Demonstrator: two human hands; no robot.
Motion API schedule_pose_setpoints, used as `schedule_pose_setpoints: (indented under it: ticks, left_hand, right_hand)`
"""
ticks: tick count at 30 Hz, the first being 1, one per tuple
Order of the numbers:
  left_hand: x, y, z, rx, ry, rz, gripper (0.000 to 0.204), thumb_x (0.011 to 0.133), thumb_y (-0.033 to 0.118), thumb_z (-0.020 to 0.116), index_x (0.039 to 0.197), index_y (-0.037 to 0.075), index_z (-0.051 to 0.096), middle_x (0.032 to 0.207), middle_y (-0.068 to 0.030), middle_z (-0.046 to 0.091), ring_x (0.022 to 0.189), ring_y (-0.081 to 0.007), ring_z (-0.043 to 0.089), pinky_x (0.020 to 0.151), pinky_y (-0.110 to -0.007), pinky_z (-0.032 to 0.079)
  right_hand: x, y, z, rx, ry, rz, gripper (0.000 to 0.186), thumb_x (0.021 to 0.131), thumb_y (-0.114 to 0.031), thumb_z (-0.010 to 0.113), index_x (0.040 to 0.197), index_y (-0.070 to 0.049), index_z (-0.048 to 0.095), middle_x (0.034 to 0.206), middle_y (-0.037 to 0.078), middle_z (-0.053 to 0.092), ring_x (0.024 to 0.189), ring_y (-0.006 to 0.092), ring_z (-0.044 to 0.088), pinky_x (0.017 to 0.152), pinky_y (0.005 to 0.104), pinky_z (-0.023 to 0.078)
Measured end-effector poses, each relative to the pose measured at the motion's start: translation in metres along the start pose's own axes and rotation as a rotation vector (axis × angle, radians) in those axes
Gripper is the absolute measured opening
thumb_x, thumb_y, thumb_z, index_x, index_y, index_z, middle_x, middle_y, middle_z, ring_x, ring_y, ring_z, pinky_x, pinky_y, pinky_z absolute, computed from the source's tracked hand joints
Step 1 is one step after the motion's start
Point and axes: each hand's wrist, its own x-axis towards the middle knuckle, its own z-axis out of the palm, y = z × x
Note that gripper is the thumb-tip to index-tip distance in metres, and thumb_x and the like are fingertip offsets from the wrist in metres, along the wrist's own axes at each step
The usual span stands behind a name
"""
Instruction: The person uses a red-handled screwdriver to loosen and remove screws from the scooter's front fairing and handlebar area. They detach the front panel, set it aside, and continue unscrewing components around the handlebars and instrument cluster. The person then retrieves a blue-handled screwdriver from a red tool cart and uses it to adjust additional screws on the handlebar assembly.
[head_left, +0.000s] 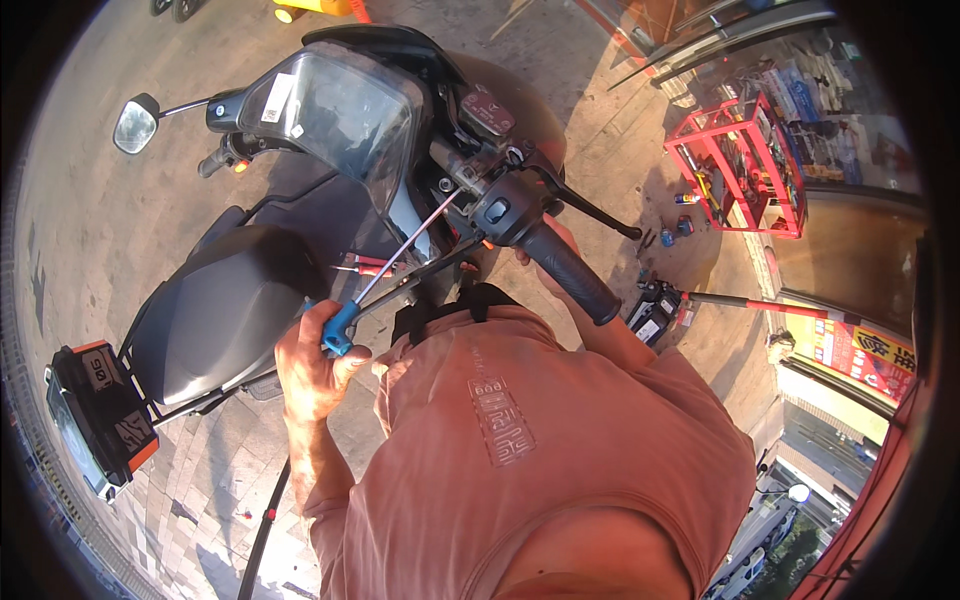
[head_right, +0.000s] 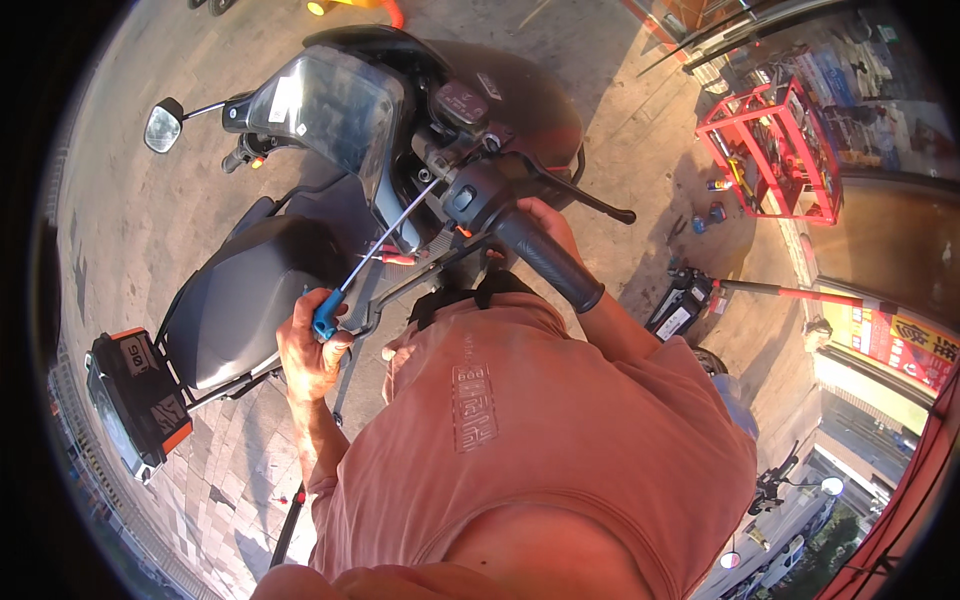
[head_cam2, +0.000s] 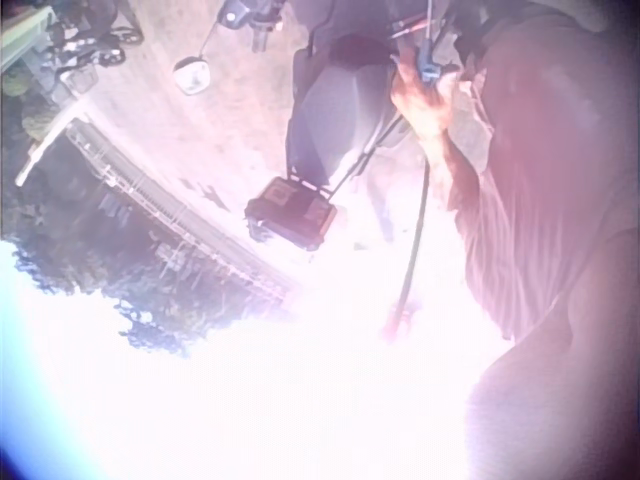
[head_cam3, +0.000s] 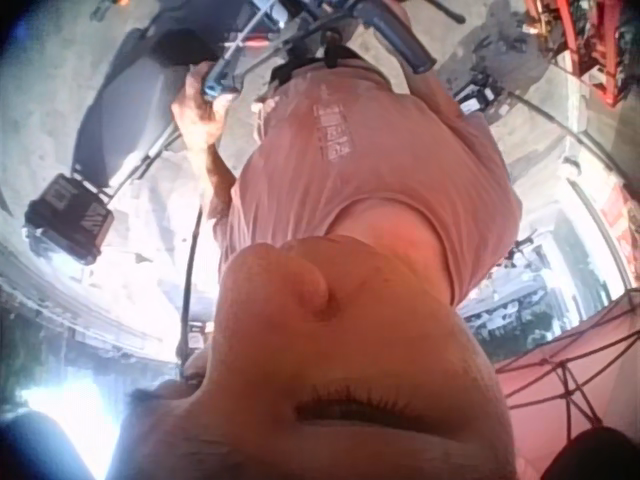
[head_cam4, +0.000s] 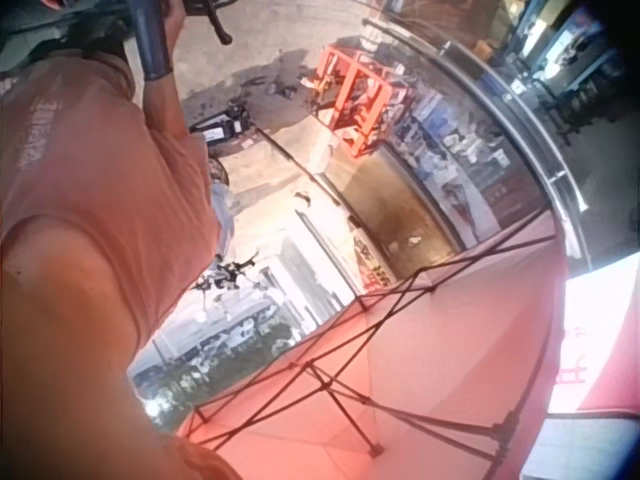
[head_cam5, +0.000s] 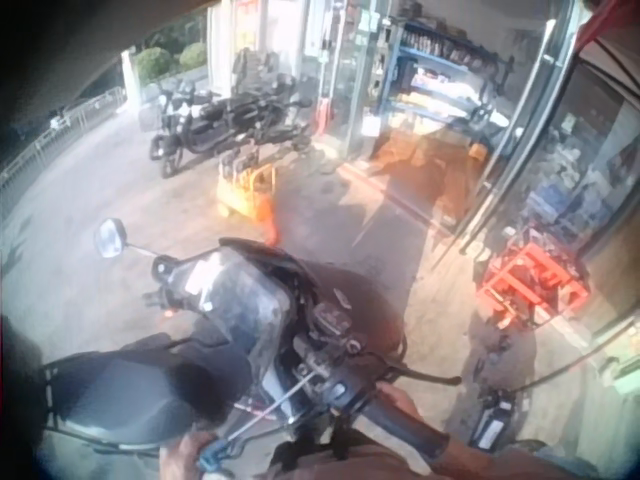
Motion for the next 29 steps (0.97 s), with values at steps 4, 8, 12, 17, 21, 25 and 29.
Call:
schedule_pose_setpoints:
  ticks: [4, 8, 12, 17, 21, 25, 29]
  left_hand:
    - [0.008, 0.007, -0.009, 0.045, -0.082, -0.120, 0.057, 0.087, 0.059, 0.066, 0.103, 0.004, 0.065, 0.061, -0.0080, 0.061, 0.062, -0.0275, 0.066, 0.059, -0.035, 0.049]
    - [0.007, 0.009, -0.020, 0.232, -0.038, 0.035, 0.043, 0.090, 0.047, 0.069, 0.100, 0.004, 0.067, 0.069, -0.0126, 0.062, 0.062, -0.0354, 0.062, 0.059, -0.039, 0.048]
    - [-0.007, 0.007, -0.046, 0.138, 0.052, -0.022, 0.046, 0.092, 0.047, 0.068, 0.099, 0.001, 0.066, 0.072, -0.0119, 0.062, 0.061, -0.0289, 0.060, 0.060, -0.036, 0.047]
    - [-0.004, 0.008, -0.035, 0.139, 0.045, -0.016, 0.046, 0.093, 0.047, 0.066, 0.097, 0.001, 0.066, 0.071, -0.0122, 0.062, 0.062, -0.0297, 0.060, 0.060, -0.036, 0.047]
    - [0.005, 0.013, -0.024, 0.160, -0.008, 0.035, 0.043, 0.093, 0.045, 0.066, 0.099, 0.003, 0.066, 0.071, -0.0133, 0.062, 0.063, -0.0349, 0.061, 0.059, -0.039, 0.047]
    - [0.009, 0.015, -0.019, 0.168, -0.019, 0.048, 0.042, 0.093, 0.045, 0.066, 0.100, 0.003, 0.066, 0.071, -0.0137, 0.063, 0.064, -0.0356, 0.062, 0.059, -0.040, 0.048]
    - [0.013, 0.012, -0.017, 0.177, -0.027, 0.035, 0.041, 0.093, 0.045, 0.066, 0.101, 0.005, 0.067, 0.072, -0.0138, 0.063, 0.065, -0.0356, 0.063, 0.060, -0.040, 0.048]
  right_hand:
    - [0.003, -0.003, 0.011, -0.092, 0.062, -0.101, 0.015, 0.102, -0.017, 0.050, 0.107, -0.006, 0.059, 0.078, 0.003, 0.060, 0.065, 0.0099, 0.055, 0.061, 0.0256, 0.045]
    - [0.001, -0.002, 0.012, -0.186, 0.090, -0.128, 0.016, 0.102, -0.017, 0.049, 0.106, -0.006, 0.059, 0.077, 0.003, 0.060, 0.065, 0.0094, 0.055, 0.061, 0.0251, 0.045]
    - [-0.003, 0.001, 0.010, -0.149, 0.112, -0.099, 0.016, 0.102, -0.018, 0.051, 0.107, -0.005, 0.060, 0.077, 0.002, 0.059, 0.066, 0.0090, 0.055, 0.061, 0.0246, 0.045]
    - [-0.001, 0.004, 0.003, -0.044, 0.028, -0.140, 0.023, 0.094, -0.009, 0.062, 0.115, -0.002, 0.060, 0.099, 0.004, 0.065, 0.088, 0.0100, 0.062, 0.080, 0.0251, 0.049]
    - [-0.002, -0.002, -0.001, 0.014, 0.021, -0.071, 0.030, 0.091, -0.004, 0.067, 0.119, 0.000, 0.060, 0.109, 0.006, 0.067, 0.098, 0.0111, 0.065, 0.087, 0.0258, 0.052]
    - [-0.011, -0.008, 0.010, 0.001, 0.091, -0.129, 0.018, 0.097, -0.010, 0.059, 0.113, -0.003, 0.059, 0.084, 0.004, 0.064, 0.069, 0.0090, 0.060, 0.064, 0.0232, 0.048]
    - [-0.014, -0.013, 0.014, 0.138, 0.061, -0.124, 0.021, 0.095, -0.008, 0.061, 0.115, -0.002, 0.059, 0.086, 0.004, 0.065, 0.070, 0.0093, 0.061, 0.064, 0.0232, 0.048]
